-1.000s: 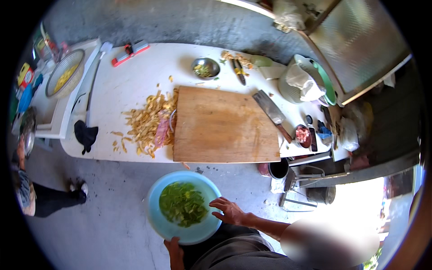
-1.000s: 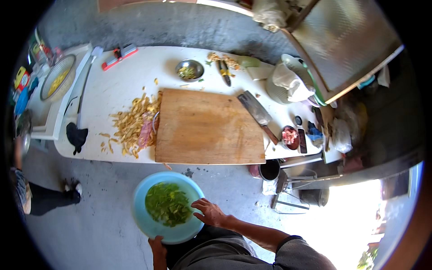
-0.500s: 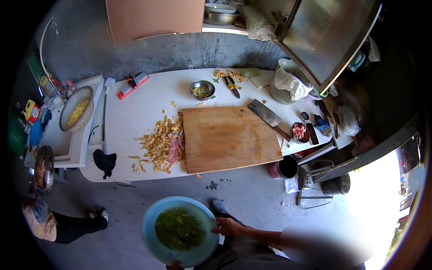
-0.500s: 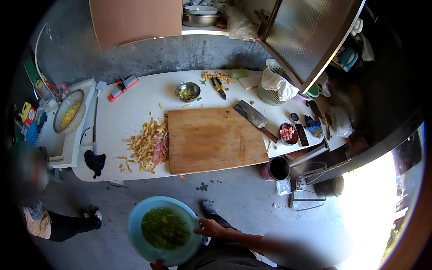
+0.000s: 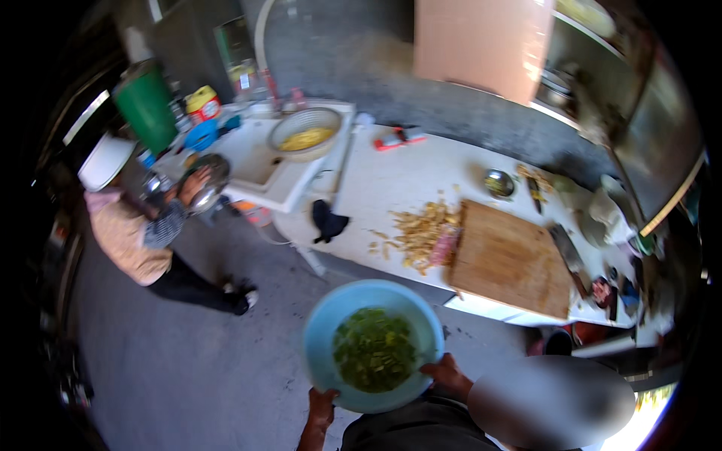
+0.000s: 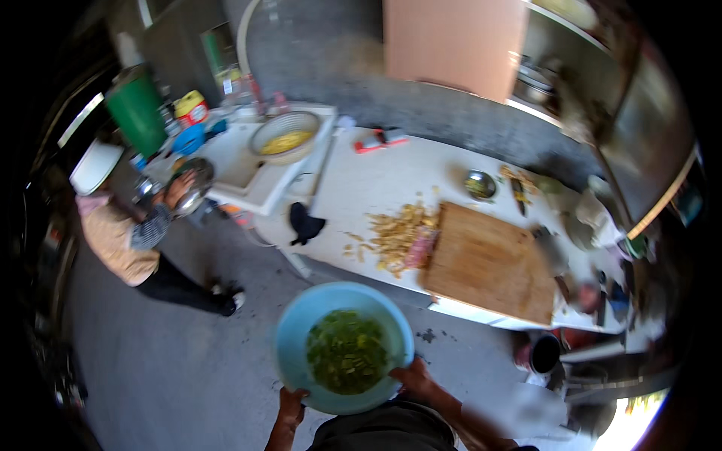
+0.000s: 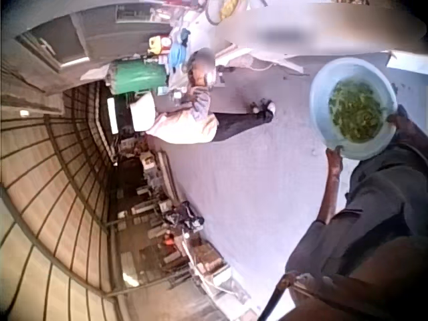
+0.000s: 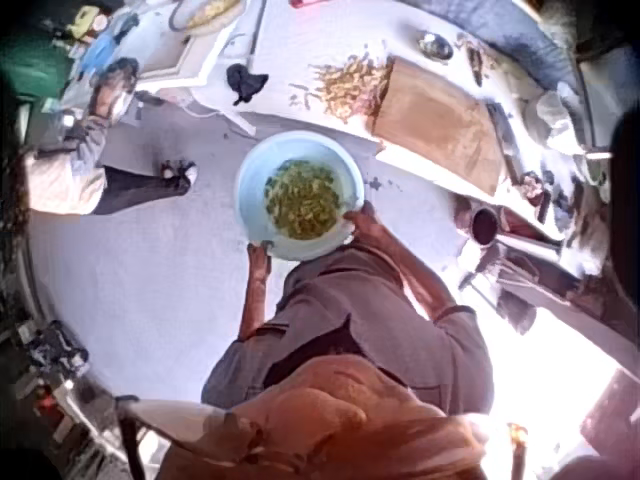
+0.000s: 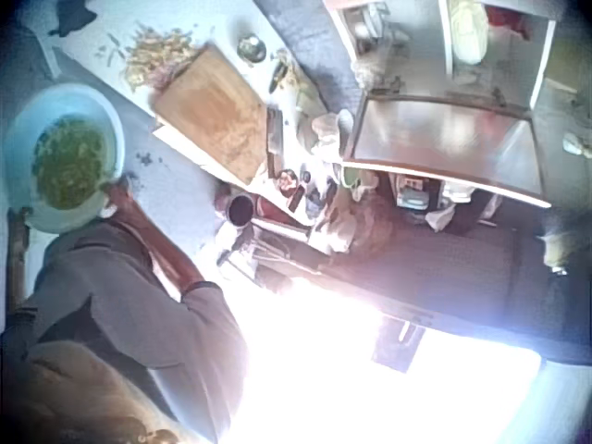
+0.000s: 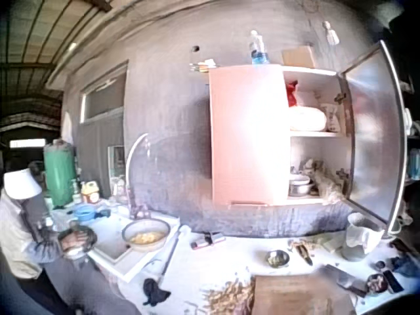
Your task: The person washes sliced yellow vegetables in a sink using a colander and a blue basin, then transfers them to a countertop. They subsequently gather chopped green vegetables from a cutting board into the basin and rinse them under running water. Finally, the person walks to a table and picks up a smartphone.
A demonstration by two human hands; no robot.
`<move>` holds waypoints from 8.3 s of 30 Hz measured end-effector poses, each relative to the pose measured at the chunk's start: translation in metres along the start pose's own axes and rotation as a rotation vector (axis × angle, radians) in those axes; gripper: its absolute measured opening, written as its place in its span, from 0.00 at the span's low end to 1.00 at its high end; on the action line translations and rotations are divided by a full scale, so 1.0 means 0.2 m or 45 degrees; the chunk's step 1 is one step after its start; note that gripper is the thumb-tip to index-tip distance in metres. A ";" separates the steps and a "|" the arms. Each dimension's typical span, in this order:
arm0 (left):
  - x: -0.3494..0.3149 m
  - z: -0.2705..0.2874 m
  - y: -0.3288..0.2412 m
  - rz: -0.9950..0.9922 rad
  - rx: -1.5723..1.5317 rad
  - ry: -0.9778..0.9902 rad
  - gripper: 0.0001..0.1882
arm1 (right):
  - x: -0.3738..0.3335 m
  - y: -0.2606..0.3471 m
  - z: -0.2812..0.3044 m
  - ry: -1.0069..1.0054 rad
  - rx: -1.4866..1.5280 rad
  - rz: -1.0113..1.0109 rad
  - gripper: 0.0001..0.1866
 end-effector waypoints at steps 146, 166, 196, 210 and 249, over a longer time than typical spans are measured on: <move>5.44 0.08 -2.55 -1.103 1.527 0.445 0.44 | 3.33 4.90 -1.83 -1.152 -2.371 0.921 0.28; 5.25 -0.13 -2.28 -0.884 1.697 1.403 0.58 | 3.58 3.67 -2.43 -0.543 -1.169 0.409 0.39; 5.41 -0.31 -2.13 -0.875 1.515 1.131 0.33 | 3.72 3.39 -2.59 -0.352 -1.285 0.419 0.35; 5.55 -0.27 -2.16 -0.783 1.330 1.129 0.32 | 3.76 3.46 -2.49 -0.608 -1.119 0.269 0.39; 5.51 -0.21 -2.03 -0.745 1.568 1.246 0.27 | 3.67 3.41 -2.70 -0.256 -1.334 0.284 0.31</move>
Point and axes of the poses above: each hand's wrist, its own x-axis towards the middle knuckle, its own z-axis out of the back of the hand, y = z × x, the point moved 6 cm from there along x, towards the middle knuckle, and after that the axes turned 9 degrees about -z, right-handed, at the moved point
